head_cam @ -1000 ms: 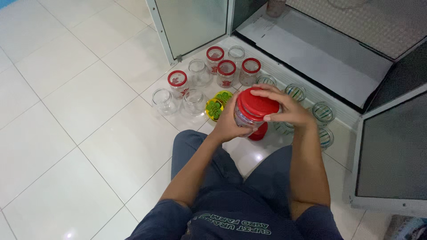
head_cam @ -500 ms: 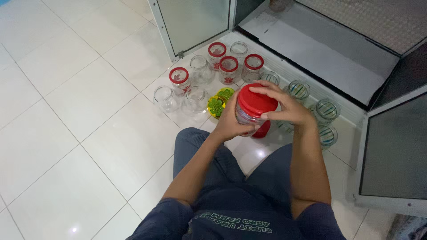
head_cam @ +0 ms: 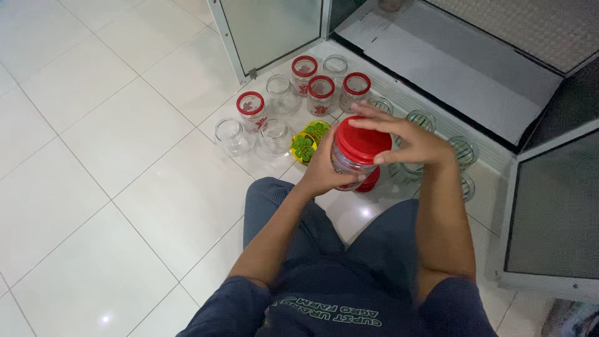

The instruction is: The person sits on the floor and systematically picks up clear glass jars, screws on red or gold lids, and places the sealed jars into an open cabinet. The person handles the jars one at a time, repeating the process for multiple items.

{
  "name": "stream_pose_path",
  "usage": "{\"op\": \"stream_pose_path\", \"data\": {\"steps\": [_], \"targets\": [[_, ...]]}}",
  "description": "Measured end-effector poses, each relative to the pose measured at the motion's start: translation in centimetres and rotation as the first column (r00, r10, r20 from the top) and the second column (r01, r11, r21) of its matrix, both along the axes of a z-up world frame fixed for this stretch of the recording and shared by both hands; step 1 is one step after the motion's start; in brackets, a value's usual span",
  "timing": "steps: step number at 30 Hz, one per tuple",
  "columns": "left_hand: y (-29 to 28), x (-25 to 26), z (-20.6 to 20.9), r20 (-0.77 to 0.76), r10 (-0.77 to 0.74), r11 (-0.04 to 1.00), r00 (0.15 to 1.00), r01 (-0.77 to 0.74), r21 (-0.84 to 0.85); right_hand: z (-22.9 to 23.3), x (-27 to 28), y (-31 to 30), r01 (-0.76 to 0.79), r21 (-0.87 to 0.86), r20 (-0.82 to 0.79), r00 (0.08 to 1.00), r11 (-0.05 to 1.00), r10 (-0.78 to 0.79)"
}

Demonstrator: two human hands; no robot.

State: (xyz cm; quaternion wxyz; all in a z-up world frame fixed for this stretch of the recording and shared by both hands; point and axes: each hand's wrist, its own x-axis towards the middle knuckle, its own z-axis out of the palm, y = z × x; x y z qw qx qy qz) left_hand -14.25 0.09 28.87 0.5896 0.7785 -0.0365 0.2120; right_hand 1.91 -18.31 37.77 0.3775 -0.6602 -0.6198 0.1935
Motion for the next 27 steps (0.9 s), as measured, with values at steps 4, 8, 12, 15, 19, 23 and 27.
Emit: {"op": "stream_pose_path", "data": {"steps": [4, 8, 12, 15, 19, 23, 27], "targets": [[0.2, 0.2, -0.4, -0.027, 0.010, 0.999, 1.000, -0.009, 0.037, 1.4, -0.1, 0.5, -0.047, -0.060, -0.024, 0.999, 0.997, 0.046], [0.1, 0.5, -0.4, -0.011, -0.017, 1.000, 1.000, 0.017, 0.017, 1.9, -0.6, 0.9, 0.025, -0.127, -0.013, 1.000, 0.992, -0.027], [0.3, 0.5, -0.2, -0.010, -0.007, 1.000, 1.000, 0.007, 0.020, 1.9, -0.6, 1.0, 0.016, -0.126, -0.061, 0.998, 0.992, -0.024], [0.3, 0.4, 0.1, -0.011, -0.023, 1.000, 1.000, 0.023, -0.021, 1.6, -0.4, 1.1, 0.016, -0.133, -0.066, 0.998, 0.991, -0.025], [0.3, 0.4, 0.3, 0.004, -0.023, 1.000, 1.000, 0.023, -0.016, 1.1, -0.2, 1.3, 0.021, -0.142, -0.010, 1.000, 0.990, -0.023], [0.7, 0.6, 0.2, -0.004, 0.027, 0.999, 1.000, -0.027, -0.041, 1.0, -0.1, 1.2, 0.051, -0.040, 0.020, 0.999, 0.998, -0.051], [1.5, 1.0, 0.0, 0.072, 0.049, 0.997, 0.996, -0.045, -0.055, 1.0, -0.9, 1.0, 0.252, -0.034, -0.057, 0.966, 0.967, -0.254]]}}
